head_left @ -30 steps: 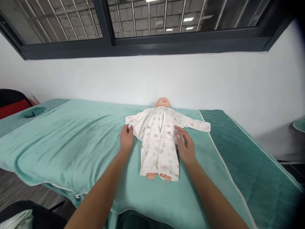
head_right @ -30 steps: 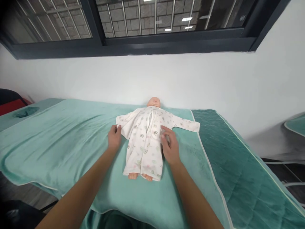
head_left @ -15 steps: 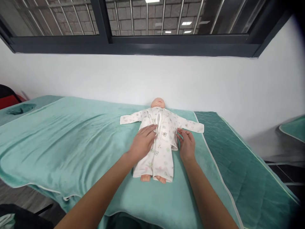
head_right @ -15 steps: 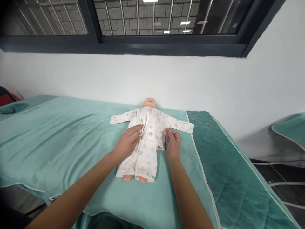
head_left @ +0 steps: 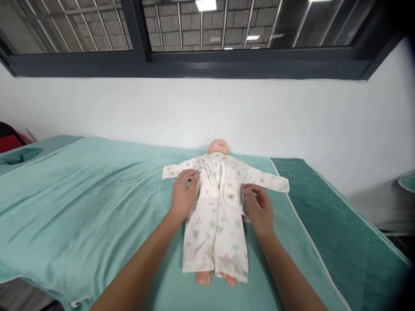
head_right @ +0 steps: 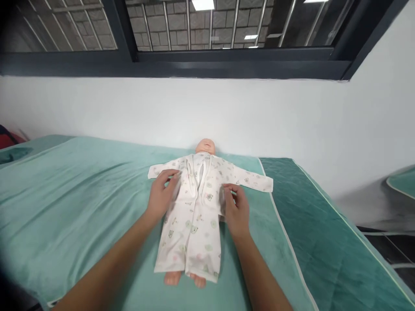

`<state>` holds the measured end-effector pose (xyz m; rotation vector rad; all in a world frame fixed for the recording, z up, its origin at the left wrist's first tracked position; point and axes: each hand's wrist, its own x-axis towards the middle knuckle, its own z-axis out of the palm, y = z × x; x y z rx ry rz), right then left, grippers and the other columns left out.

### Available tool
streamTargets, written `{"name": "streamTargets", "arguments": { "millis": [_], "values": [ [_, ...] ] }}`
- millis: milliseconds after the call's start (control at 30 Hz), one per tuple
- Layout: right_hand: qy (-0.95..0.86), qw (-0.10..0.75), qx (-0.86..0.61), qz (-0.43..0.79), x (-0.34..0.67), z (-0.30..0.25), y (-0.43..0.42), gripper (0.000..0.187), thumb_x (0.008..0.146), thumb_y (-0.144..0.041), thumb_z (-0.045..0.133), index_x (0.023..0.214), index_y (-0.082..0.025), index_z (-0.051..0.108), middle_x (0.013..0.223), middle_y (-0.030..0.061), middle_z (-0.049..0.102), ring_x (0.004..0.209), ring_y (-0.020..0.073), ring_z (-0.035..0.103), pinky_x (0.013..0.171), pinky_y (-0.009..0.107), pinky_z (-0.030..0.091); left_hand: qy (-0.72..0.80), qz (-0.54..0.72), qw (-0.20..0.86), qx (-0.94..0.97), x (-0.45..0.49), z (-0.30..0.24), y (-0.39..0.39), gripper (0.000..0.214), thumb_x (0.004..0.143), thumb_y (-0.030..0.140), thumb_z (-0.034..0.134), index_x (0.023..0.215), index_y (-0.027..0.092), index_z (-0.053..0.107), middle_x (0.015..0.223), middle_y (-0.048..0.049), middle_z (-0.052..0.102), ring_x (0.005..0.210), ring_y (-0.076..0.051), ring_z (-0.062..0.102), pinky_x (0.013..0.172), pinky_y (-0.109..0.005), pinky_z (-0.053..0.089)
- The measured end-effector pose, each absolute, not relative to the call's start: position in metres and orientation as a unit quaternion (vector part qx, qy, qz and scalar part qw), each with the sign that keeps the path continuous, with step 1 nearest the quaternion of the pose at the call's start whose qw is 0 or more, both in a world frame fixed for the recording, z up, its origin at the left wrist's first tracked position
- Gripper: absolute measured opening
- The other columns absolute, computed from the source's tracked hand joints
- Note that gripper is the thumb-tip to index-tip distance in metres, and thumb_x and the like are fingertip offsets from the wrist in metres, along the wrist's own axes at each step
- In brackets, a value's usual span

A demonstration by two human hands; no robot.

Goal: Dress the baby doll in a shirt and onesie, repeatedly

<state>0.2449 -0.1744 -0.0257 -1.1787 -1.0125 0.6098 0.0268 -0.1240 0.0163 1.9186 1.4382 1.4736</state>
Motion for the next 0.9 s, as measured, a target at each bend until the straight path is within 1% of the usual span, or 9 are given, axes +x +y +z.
{"name": "streamTargets", "arguments": {
  "millis": [100, 200, 333, 433, 500, 600, 733, 833, 900],
  "values": [
    [-0.516, 0.632, -0.541, 0.202, 0.241, -0.006, -0.148, 0.018, 0.091, -0.038, 0.054, 0.092, -0.024, 0.064, 0.100, 0.0036, 0.067, 0.094, 0.0182, 0.059, 0.082, 0.031, 0.045, 0.530, 0.468, 0.172, 0.686, 0.035, 0.025, -0.079, 0.027, 0.093, 0.027, 0.045, 0.103, 0.021, 0.069, 0.113, -0.0074, 0.071, 0.107, -0.023, 0.062, 0.096, -0.035, 0.045],
    [-0.521, 0.586, -0.597, 0.173, 0.238, 0.017, -0.102, 0.019, 0.088, -0.040, 0.053, 0.087, -0.023, 0.062, 0.094, 0.0031, 0.066, 0.089, 0.0196, 0.059, 0.078, 0.032, 0.044, 0.515, 0.414, 0.187, 0.727, 0.052, 0.039, -0.050, 0.031, 0.094, 0.028, 0.040, 0.091, 0.021, 0.070, 0.101, -0.0070, 0.073, 0.095, -0.022, 0.064, 0.086, -0.032, 0.047],
    [-0.556, 0.434, -0.683, 0.190, 0.235, 0.040, -0.048, 0.027, 0.083, -0.049, 0.056, 0.075, -0.024, 0.056, 0.081, 0.0023, 0.066, 0.074, 0.0207, 0.056, 0.070, 0.033, 0.039, 0.508, 0.360, 0.204, 0.755, 0.074, 0.058, -0.030, 0.032, 0.092, 0.028, 0.042, 0.078, 0.019, 0.070, 0.083, -0.0054, 0.073, 0.077, -0.020, 0.062, 0.073, -0.029, 0.046],
    [-0.567, 0.371, -0.712, 0.184, 0.235, 0.044, -0.031, 0.029, 0.080, -0.050, 0.058, 0.068, -0.024, 0.052, 0.072, 0.0034, 0.063, 0.068, 0.0208, 0.051, 0.065, 0.032, 0.033, 0.506, 0.375, 0.236, 0.740, 0.082, 0.059, -0.015, 0.028, 0.089, 0.025, 0.046, 0.086, 0.021, 0.073, 0.088, -0.0050, 0.074, 0.080, -0.020, 0.063, 0.075, -0.030, 0.046],
    [-0.575, 0.381, -0.699, 0.186, 0.237, 0.040, -0.028, 0.028, 0.082, -0.048, 0.057, 0.066, -0.025, 0.052, 0.070, 0.0032, 0.062, 0.067, 0.0203, 0.049, 0.064, 0.032, 0.032, 0.508, 0.397, 0.237, 0.726, 0.083, 0.055, -0.006, 0.025, 0.086, 0.024, 0.051, 0.092, 0.022, 0.075, 0.096, -0.0058, 0.074, 0.087, -0.021, 0.065, 0.079, -0.031, 0.047],
    [-0.581, 0.422, -0.657, 0.228, 0.243, 0.033, -0.027, 0.028, 0.083, -0.045, 0.054, 0.064, -0.024, 0.052, 0.068, 0.0001, 0.060, 0.068, 0.0186, 0.049, 0.064, 0.030, 0.033, 0.526, 0.408, 0.208, 0.716, 0.081, 0.046, 0.004, 0.022, 0.084, 0.025, 0.055, 0.092, 0.021, 0.075, 0.098, -0.0084, 0.072, 0.089, -0.022, 0.064, 0.082, -0.034, 0.047],
    [-0.541, 0.490, -0.602, 0.323, 0.252, 0.031, -0.023, 0.030, 0.078, -0.043, 0.062, 0.060, -0.021, 0.051, 0.063, -0.0034, 0.050, 0.062, 0.0136, 0.043, 0.059, 0.028, 0.033, 0.510, 0.413, 0.265, 0.707, 0.076, 0.042, 0.007, 0.020, 0.084, 0.034, 0.058, 0.089, 0.022, 0.073, 0.088, -0.0052, 0.071, 0.082, -0.020, 0.063, 0.075, -0.032, 0.048],
    [-0.493, 0.567, -0.523, 0.402, 0.256, 0.036, -0.019, 0.032, 0.077, -0.046, 0.066, 0.062, -0.021, 0.051, 0.058, -0.0048, 0.044, 0.055, 0.0112, 0.037, 0.054, 0.027, 0.031, 0.496, 0.418, 0.310, 0.695, 0.074, 0.043, 0.006, 0.017, 0.082, 0.033, 0.060, 0.088, 0.021, 0.070, 0.082, -0.0018, 0.070, 0.074, -0.016, 0.061, 0.070, -0.029, 0.046],
    [-0.468, 0.600, -0.496, 0.419, 0.254, 0.038, -0.018, 0.033, 0.077, -0.048, 0.067, 0.064, -0.022, 0.053, 0.056, -0.0052, 0.043, 0.052, 0.0107, 0.036, 0.052, 0.027, 0.031, 0.493, 0.421, 0.323, 0.690, 0.074, 0.044, 0.005, 0.014, 0.081, 0.032, 0.061, 0.086, 0.021, 0.069, 0.082, -0.0009, 0.070, 0.072, -0.015, 0.060, 0.069, -0.027, 0.046]
  ]
}}
